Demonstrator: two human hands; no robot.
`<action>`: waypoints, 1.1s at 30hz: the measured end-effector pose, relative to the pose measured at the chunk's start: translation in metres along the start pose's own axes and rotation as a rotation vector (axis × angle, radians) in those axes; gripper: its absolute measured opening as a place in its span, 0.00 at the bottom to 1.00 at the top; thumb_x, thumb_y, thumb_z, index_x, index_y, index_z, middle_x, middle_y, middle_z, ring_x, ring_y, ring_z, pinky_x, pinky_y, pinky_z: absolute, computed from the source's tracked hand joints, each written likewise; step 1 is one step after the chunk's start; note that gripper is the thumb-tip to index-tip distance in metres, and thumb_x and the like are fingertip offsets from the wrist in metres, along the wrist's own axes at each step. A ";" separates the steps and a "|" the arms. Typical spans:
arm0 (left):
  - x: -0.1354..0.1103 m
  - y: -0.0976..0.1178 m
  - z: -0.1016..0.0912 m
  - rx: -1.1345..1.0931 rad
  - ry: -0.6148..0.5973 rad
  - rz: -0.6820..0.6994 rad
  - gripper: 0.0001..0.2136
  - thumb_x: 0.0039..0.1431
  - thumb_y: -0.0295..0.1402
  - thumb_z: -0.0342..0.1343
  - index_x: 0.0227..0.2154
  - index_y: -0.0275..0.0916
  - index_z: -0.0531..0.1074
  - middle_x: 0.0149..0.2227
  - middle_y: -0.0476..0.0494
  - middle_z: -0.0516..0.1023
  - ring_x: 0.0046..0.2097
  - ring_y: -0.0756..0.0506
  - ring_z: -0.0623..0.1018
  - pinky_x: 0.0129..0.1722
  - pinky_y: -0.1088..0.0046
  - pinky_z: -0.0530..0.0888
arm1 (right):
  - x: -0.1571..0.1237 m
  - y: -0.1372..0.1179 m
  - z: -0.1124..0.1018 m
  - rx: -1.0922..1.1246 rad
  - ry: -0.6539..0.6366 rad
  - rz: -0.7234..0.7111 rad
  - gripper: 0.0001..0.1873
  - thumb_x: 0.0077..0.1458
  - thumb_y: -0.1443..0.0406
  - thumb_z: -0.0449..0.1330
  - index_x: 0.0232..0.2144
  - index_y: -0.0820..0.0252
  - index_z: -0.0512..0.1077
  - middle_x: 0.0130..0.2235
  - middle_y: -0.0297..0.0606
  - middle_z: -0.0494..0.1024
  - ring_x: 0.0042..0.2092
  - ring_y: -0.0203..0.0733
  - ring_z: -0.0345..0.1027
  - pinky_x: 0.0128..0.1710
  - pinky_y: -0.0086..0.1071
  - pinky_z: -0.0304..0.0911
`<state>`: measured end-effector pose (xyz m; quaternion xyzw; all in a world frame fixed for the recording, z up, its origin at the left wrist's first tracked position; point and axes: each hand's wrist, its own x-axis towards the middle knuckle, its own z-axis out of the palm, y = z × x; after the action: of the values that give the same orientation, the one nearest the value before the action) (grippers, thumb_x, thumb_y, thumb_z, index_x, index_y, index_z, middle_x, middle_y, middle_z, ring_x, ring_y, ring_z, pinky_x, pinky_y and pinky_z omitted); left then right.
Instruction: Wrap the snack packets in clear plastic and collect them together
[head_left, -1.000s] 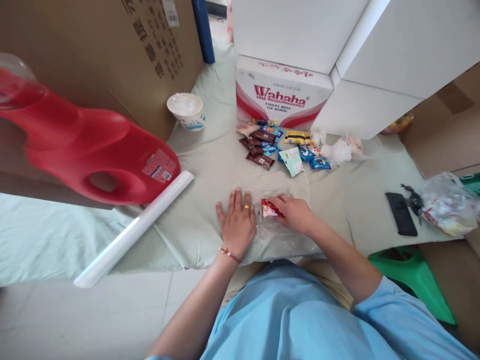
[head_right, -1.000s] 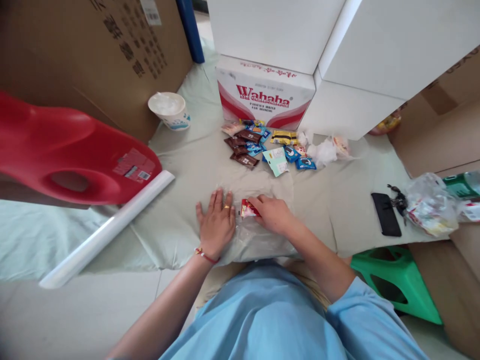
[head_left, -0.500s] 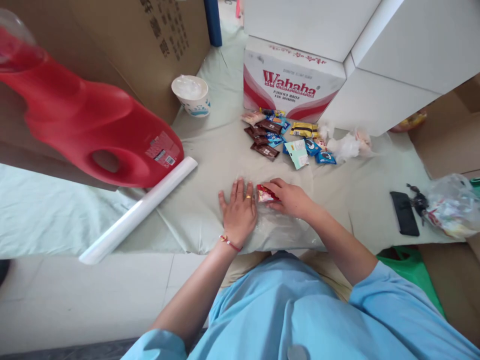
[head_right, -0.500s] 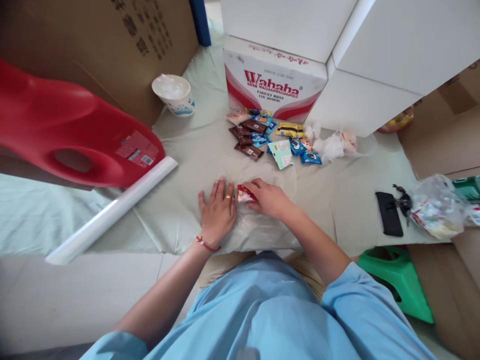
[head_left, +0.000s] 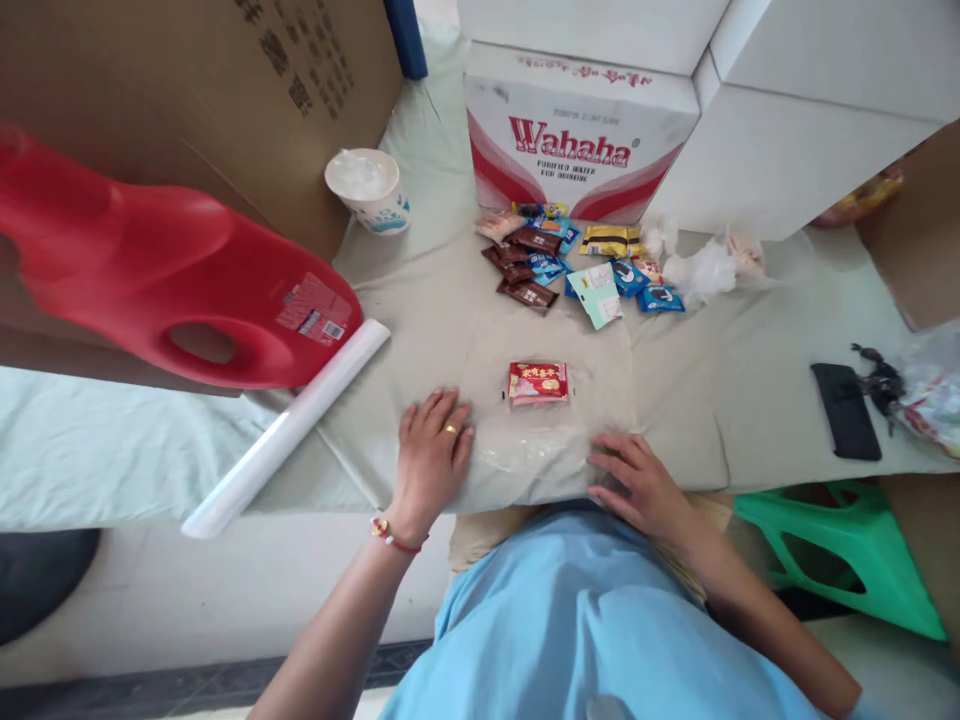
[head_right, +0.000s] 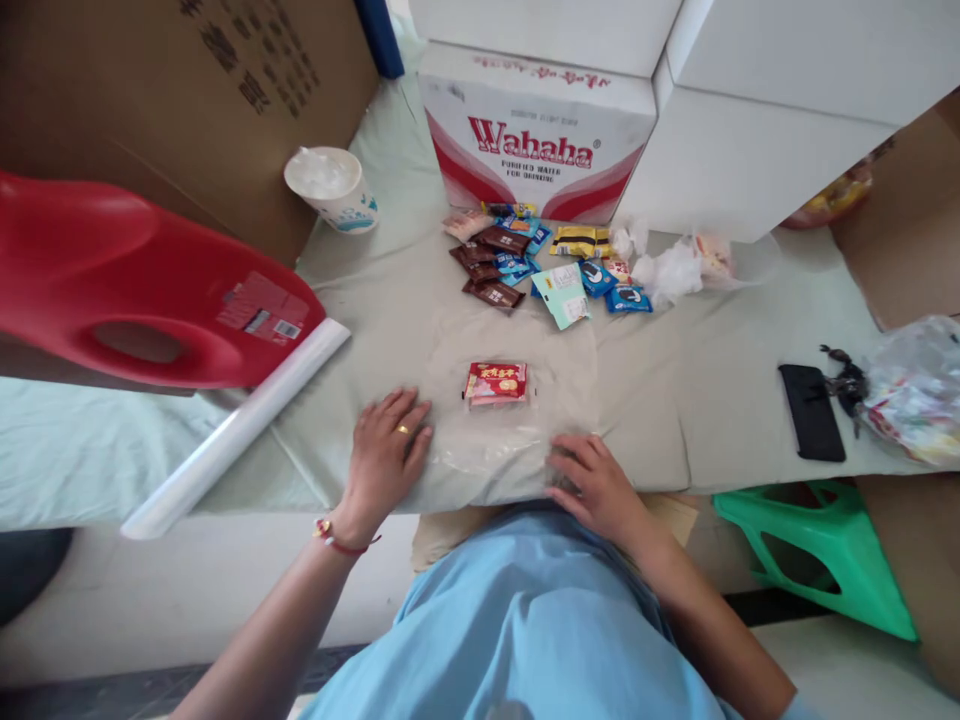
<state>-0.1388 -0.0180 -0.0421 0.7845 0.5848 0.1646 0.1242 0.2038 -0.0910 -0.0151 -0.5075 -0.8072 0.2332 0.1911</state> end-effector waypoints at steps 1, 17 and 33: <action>-0.005 0.000 0.001 -0.013 0.012 0.009 0.19 0.72 0.38 0.46 0.58 0.42 0.77 0.66 0.34 0.73 0.71 0.35 0.67 0.71 0.44 0.62 | -0.006 0.002 0.001 0.013 0.004 0.020 0.13 0.68 0.61 0.61 0.52 0.52 0.78 0.56 0.49 0.78 0.56 0.53 0.72 0.55 0.54 0.72; 0.050 0.022 -0.014 0.061 -0.100 0.149 0.23 0.75 0.36 0.42 0.69 0.49 0.66 0.70 0.42 0.69 0.75 0.36 0.60 0.74 0.37 0.39 | 0.153 -0.032 -0.009 -0.276 -0.156 -0.090 0.33 0.69 0.55 0.59 0.70 0.62 0.62 0.71 0.54 0.63 0.73 0.61 0.49 0.72 0.61 0.44; 0.051 0.015 0.004 0.132 -0.194 0.067 0.27 0.76 0.44 0.37 0.74 0.48 0.54 0.76 0.42 0.56 0.77 0.36 0.55 0.73 0.33 0.40 | 0.134 -0.024 0.006 -0.248 -0.192 -0.050 0.26 0.70 0.67 0.54 0.68 0.56 0.65 0.66 0.52 0.69 0.66 0.56 0.59 0.70 0.59 0.47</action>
<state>-0.1107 0.0262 -0.0347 0.8224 0.5530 0.0529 0.1227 0.1277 0.0206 0.0032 -0.4823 -0.8568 0.1740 0.0548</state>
